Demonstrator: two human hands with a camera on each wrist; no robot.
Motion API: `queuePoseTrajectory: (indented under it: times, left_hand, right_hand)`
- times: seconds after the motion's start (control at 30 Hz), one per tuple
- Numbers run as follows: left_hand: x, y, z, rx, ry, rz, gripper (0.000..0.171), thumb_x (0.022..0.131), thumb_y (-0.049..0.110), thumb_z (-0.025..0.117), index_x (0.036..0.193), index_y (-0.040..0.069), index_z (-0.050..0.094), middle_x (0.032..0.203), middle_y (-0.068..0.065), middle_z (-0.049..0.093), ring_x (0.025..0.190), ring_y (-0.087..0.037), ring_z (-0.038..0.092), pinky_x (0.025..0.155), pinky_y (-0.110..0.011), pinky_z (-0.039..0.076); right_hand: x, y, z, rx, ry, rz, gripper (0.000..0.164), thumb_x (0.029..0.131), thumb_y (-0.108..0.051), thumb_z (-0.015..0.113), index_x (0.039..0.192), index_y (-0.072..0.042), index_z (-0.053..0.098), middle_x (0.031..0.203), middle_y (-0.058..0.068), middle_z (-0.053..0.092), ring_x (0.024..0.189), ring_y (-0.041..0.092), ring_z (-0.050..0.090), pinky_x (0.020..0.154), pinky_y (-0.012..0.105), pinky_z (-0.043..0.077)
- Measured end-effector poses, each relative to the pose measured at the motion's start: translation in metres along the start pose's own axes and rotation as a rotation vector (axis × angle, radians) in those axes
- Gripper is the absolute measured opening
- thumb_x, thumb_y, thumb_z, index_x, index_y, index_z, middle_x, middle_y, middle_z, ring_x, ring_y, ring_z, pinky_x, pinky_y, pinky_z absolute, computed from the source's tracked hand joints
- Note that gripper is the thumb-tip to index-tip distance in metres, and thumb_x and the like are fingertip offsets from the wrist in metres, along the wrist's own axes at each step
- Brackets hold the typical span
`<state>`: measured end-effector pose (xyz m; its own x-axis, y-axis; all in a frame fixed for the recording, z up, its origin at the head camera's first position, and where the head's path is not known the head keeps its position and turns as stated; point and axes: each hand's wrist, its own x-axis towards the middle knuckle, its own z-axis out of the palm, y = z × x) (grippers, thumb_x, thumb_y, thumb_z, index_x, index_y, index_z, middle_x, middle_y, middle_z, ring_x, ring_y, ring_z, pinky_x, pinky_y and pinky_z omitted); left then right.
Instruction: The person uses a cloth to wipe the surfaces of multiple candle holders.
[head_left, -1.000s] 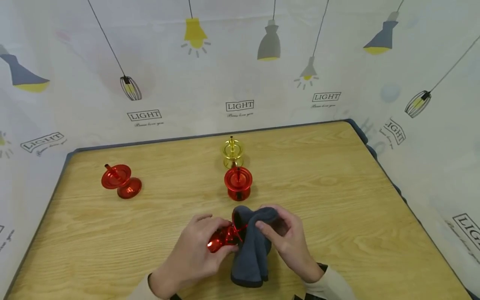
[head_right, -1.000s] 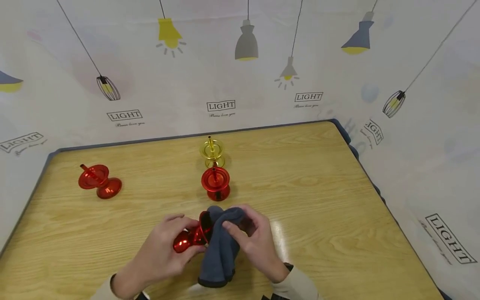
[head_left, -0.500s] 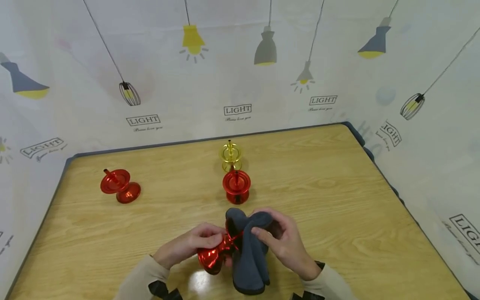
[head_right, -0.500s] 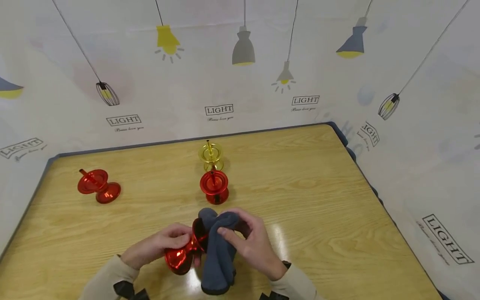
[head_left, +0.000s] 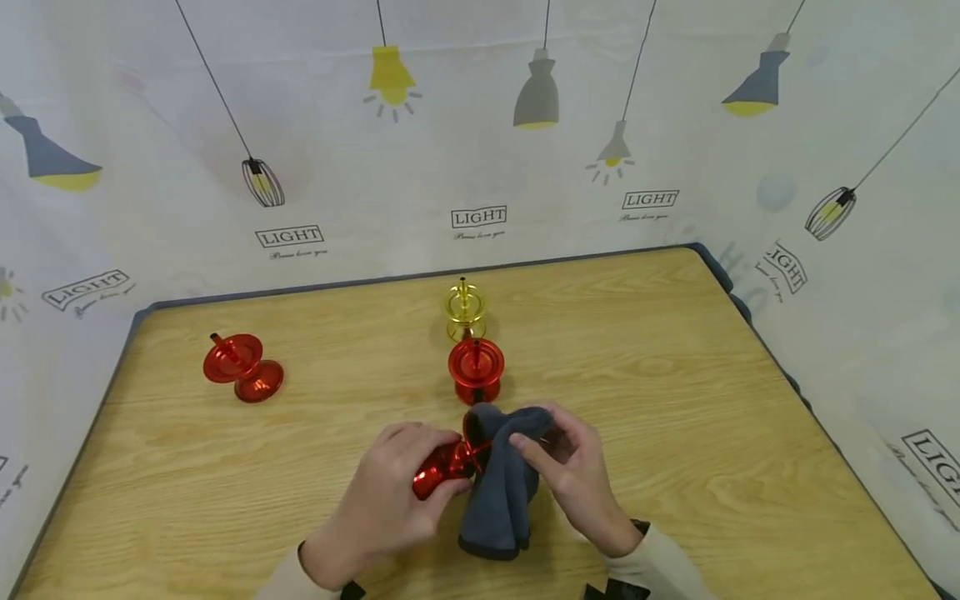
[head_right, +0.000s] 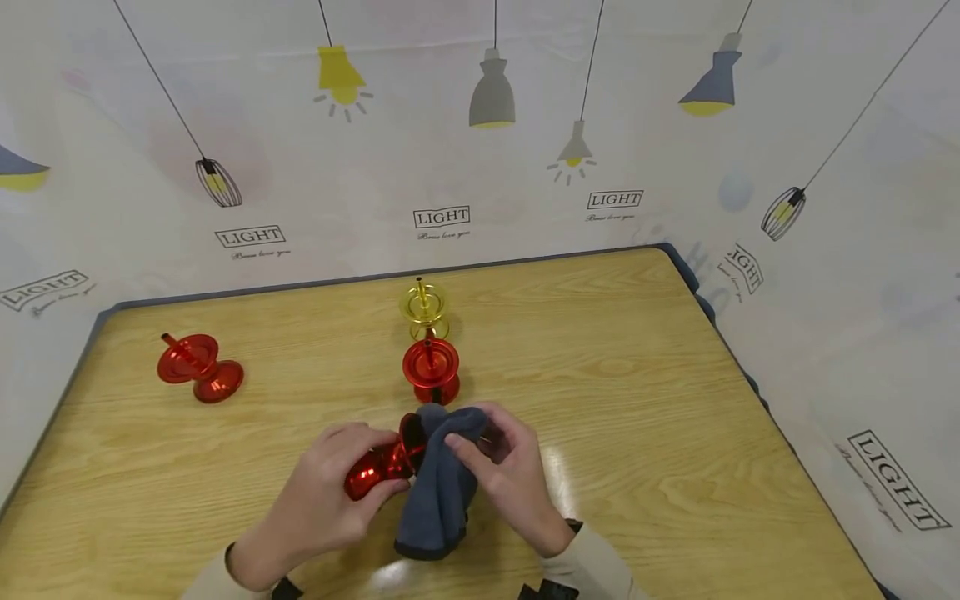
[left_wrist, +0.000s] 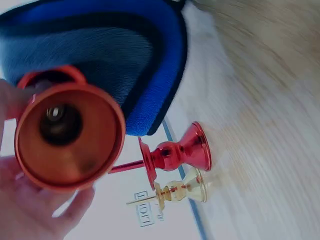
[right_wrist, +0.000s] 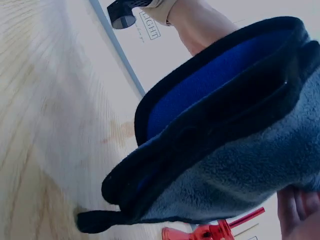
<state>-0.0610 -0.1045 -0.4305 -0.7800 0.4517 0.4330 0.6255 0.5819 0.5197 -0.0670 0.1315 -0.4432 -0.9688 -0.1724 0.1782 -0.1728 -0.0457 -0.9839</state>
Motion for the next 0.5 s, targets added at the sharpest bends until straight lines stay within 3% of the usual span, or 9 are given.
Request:
queuePoseTrajectory:
  times: [0.2,0.3,0.4,0.5]
  left_hand:
    - [0.009,-0.017,-0.019,-0.573,-0.331,-0.206,0.023,0.097,0.018,0.069,0.117,0.006,0.071,0.099,-0.004,0.074,0.086,-0.007,0.068,0.073,-0.026,0.060]
    - [0.014,-0.027,-0.026,-0.722,-0.455,-0.269,0.025,0.102,0.021,0.060,0.116,0.002,0.070,0.093,-0.006,0.071,0.080,-0.005,0.064,0.070,-0.024,0.056]
    - [0.016,-0.031,-0.029,-0.760,-0.477,-0.294,0.027,0.103,0.021,0.059,0.117,-0.001,0.068,0.094,-0.007,0.071,0.079,-0.004,0.063,0.071,-0.023,0.054]
    - [0.015,-0.025,-0.027,-0.651,-0.346,-0.240,0.028,0.097,0.018,0.068,0.121,0.003,0.067,0.100,-0.006,0.073,0.084,-0.006,0.068,0.075,-0.024,0.057]
  right_hand:
    - [0.004,0.001,-0.004,0.047,-0.116,-0.122,0.025,0.093,0.008,0.065,0.118,0.008,0.061,0.113,-0.002,0.068,0.098,0.010,0.067,0.080,0.026,0.058]
    - [0.006,0.003,-0.005,0.066,-0.163,-0.164,0.027,0.092,0.010,0.065,0.118,0.011,0.060,0.117,-0.003,0.068,0.103,0.011,0.067,0.083,0.027,0.058]
    - [0.008,0.004,-0.004,0.066,-0.178,-0.186,0.028,0.091,0.011,0.066,0.118,0.011,0.059,0.118,-0.004,0.068,0.105,0.010,0.067,0.083,0.027,0.058]
    - [0.011,0.006,-0.003,0.057,-0.140,-0.177,0.028,0.091,0.012,0.065,0.118,0.011,0.059,0.116,-0.005,0.068,0.103,0.009,0.066,0.083,0.025,0.057]
